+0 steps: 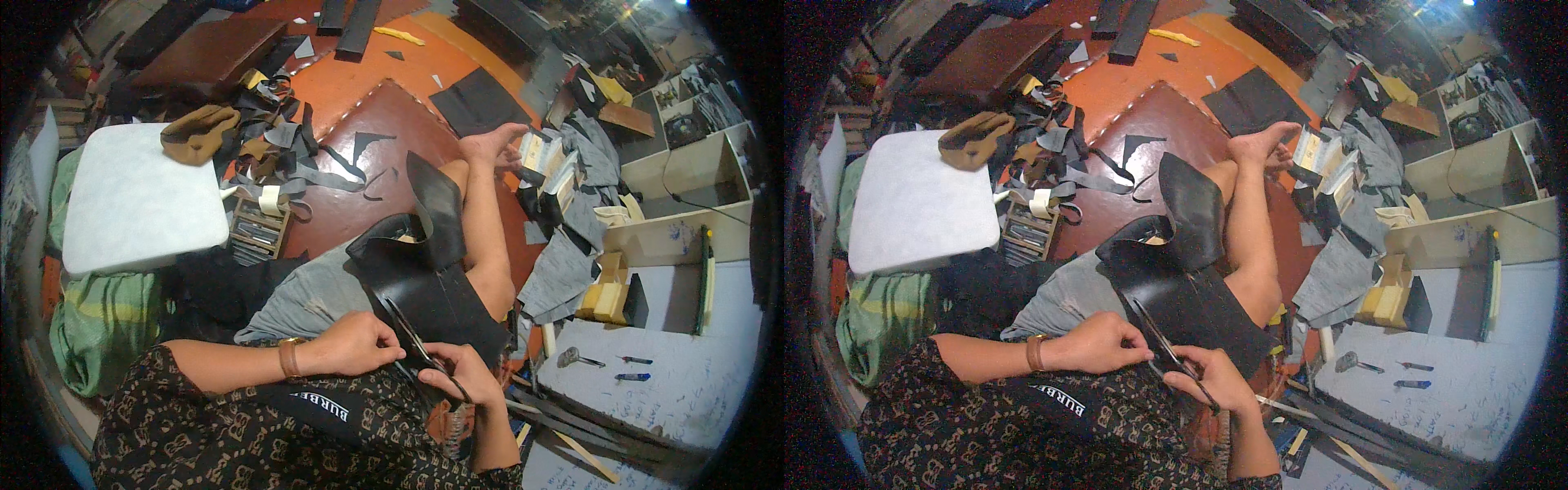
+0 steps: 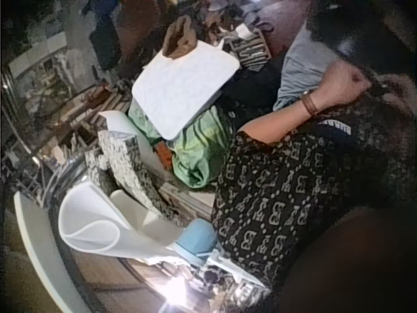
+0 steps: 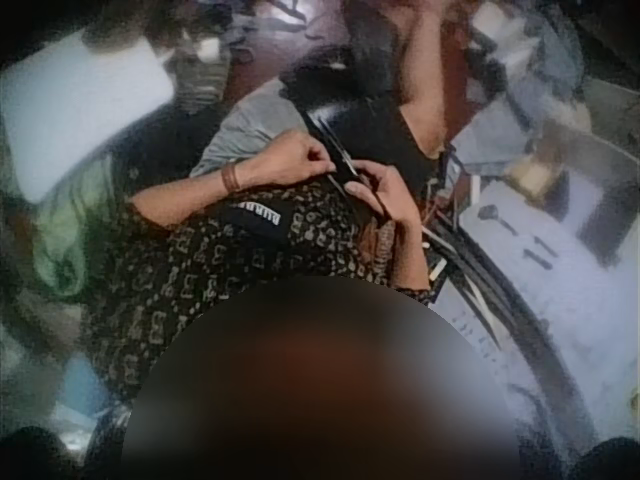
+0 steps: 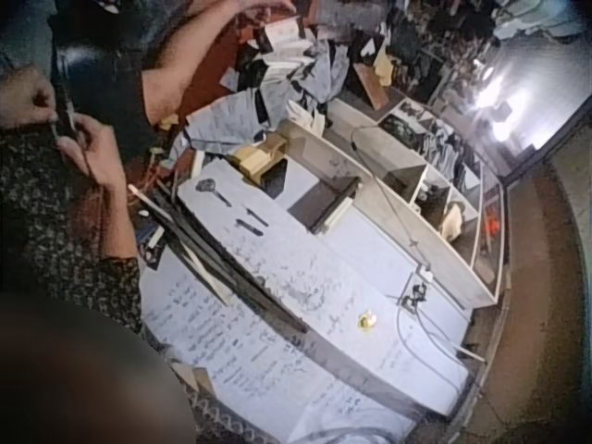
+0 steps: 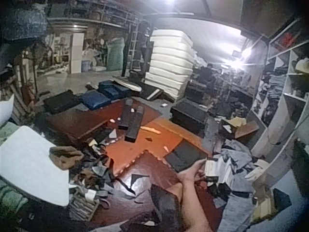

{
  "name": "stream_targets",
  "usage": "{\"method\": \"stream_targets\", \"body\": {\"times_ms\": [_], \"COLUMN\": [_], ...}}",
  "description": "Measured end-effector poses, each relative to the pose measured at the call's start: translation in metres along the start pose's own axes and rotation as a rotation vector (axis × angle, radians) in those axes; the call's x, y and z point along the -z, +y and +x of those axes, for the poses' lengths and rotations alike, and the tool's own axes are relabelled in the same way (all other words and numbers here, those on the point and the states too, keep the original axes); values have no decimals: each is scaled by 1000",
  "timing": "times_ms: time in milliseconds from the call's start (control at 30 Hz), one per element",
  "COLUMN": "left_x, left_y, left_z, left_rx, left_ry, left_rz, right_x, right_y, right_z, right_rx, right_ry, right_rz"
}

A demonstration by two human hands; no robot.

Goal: The person measures a black leather sheet with a metal ruler and marks it with a pen. Then the person uses scissors to cut the leather along the marked line, producing a shaped piece.

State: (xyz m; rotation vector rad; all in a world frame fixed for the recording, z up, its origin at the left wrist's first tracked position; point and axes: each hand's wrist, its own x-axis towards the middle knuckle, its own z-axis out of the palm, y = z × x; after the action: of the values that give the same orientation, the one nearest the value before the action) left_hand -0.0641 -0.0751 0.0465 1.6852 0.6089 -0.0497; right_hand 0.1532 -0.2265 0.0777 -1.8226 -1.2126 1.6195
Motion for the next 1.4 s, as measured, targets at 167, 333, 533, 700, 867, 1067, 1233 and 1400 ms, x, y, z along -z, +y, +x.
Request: {"method": "stream_targets", "body": {"times_ms": [167, 333, 533, 700, 867, 1067, 1233, 1400], "left_x": [1, 0, 0, 2, 0, -3, 1, 1], "left_y": [2, -1, -1, 2, -4, -17, -14, -13], "left_z": [0, 0, 0, -1, 0, 9, 10, 7], "left_rx": [23, 13, 29, 28, 12, 272, 327, 319], "left_ry": [-16, -20, -34, -44, -16, 152, 121, 95], "left_rz": [-4, 12, 10, 1, -29, -413, -631, -641], "right_x": [-3, -7, -7, -6, -4, -3, -3, -8], "right_y": [5, 11, 7, 5, 1, 4, 4, 7], "right_z": [0, 0, 1, 2, 4, 4, 3, 8], "right_rx": [15, 3, 10, 29, 42, 78, 36, 131], "right_ry": [3, 12, 15, 21, 27, 49, 23, 40], "right_rz": [47, 97, 70, -7, -71, -52, -36, 90]}}
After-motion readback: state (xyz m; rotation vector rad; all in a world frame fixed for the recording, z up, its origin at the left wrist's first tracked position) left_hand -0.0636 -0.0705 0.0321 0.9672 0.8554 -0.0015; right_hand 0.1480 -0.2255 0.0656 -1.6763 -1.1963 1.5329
